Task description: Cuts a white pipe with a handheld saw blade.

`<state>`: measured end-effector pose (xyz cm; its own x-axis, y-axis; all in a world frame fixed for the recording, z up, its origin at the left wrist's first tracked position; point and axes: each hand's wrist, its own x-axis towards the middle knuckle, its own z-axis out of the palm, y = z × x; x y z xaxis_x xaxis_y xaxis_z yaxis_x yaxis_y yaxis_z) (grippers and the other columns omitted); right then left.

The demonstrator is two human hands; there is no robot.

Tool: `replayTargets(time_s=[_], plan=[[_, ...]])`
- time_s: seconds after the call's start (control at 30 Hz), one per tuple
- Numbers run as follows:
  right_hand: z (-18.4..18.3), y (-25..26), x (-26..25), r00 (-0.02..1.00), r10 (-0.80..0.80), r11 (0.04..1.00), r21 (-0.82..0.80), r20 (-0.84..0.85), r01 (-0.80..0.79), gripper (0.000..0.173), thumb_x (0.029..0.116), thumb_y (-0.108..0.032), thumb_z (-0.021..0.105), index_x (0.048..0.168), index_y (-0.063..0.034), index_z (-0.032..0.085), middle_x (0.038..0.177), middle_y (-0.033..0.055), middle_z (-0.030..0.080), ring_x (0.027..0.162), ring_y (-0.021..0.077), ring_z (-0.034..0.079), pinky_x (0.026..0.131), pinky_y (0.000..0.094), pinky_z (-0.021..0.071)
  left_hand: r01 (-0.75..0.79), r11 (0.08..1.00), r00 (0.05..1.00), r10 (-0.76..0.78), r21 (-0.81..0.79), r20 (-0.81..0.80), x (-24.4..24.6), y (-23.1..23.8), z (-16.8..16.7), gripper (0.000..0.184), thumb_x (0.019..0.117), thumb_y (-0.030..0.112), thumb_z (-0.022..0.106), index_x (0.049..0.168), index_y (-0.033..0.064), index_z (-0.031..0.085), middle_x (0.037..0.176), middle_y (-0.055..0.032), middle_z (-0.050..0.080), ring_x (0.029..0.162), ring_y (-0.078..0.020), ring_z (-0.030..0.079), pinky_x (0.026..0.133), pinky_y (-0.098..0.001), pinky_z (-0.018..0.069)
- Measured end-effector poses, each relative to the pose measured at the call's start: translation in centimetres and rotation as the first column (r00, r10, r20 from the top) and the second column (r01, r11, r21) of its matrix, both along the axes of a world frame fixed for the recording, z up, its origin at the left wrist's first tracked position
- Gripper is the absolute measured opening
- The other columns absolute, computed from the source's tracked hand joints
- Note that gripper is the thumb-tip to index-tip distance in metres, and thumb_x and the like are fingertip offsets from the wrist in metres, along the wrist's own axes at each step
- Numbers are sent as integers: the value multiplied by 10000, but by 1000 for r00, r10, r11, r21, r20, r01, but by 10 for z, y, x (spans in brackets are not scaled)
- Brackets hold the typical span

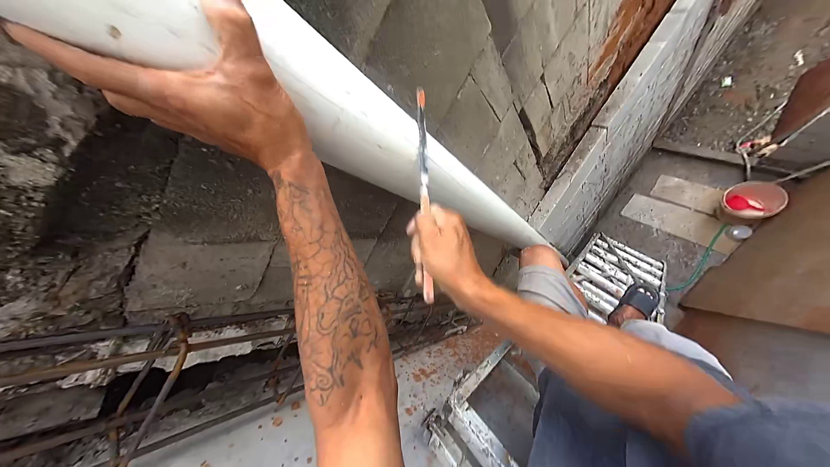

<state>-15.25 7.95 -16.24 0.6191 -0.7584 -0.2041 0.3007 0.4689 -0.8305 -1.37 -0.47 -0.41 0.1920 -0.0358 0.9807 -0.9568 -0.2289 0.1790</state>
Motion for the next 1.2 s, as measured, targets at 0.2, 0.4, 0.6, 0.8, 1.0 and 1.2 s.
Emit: replayTargets(time_s=[0.2, 0.4, 0.6, 0.8, 1.0, 1.2], plan=[[6, -30, 12, 998, -57, 998, 31, 2, 57, 427, 1129, -310, 308, 918, -20, 540, 524, 16, 439, 364, 124, 453, 349, 293, 437, 11, 1000, 999, -11, 3, -39, 0, 3, -2, 1247, 723, 418, 834, 1521, -212, 113, 1456, -362, 423, 1310, -350, 507, 1083, -313, 400], [6, -42, 27, 996, -91, 993, 77, 13, 89, 394, 1121, -248, 314, 891, -18, 535, 517, 6, 435, 352, 123, 452, 342, 301, 444, -95, 995, 995, 96, 37, -29, 2, 2, -2, 1270, 669, 413, 853, 1506, -219, 138, 1405, -340, 475, 1265, -335, 540, 1058, -314, 418], [0, 12, 4, 1000, -23, 1000, 21, 11, 22, 357, 1129, -212, 330, 1009, 32, 561, 539, 31, 477, 384, 117, 495, 383, 282, 480, 19, 1000, 999, -20, -21, -38, -1, -1, -2, 1252, 683, 390, 852, 1513, -215, 137, 1446, -368, 429, 1300, -361, 511, 1074, -321, 409], [-1, -13, 28, 990, -137, 989, -62, -45, 134, 396, 1126, -265, 302, 956, -3, 545, 537, 43, 470, 362, 151, 479, 348, 329, 467, -67, 998, 996, 67, 0, -62, -4, 2, -2, 1287, 669, 466, 853, 1521, -200, 154, 1408, -339, 475, 1267, -349, 533, 1058, -317, 415], [1, -34, 39, 985, -158, 987, -36, -74, 156, 354, 1103, -207, 338, 915, -3, 558, 551, 18, 474, 394, 133, 490, 391, 321, 478, -127, 992, 989, 127, 15, -79, 0, 1, -5, 1166, 615, 431, 869, 1449, -173, 322, 1300, -272, 546, 1188, -304, 572, 1005, -315, 440], [-11, 19, 15, 995, -81, 993, -91, -60, 76, 349, 1126, -188, 333, 1015, 43, 570, 551, 31, 492, 405, 116, 507, 410, 288, 491, -58, 998, 990, 58, 2, -130, -4, 0, -4, 1270, 627, 452, 870, 1511, -181, 214, 1384, -315, 482, 1247, -335, 528, 1051, -318, 414]])
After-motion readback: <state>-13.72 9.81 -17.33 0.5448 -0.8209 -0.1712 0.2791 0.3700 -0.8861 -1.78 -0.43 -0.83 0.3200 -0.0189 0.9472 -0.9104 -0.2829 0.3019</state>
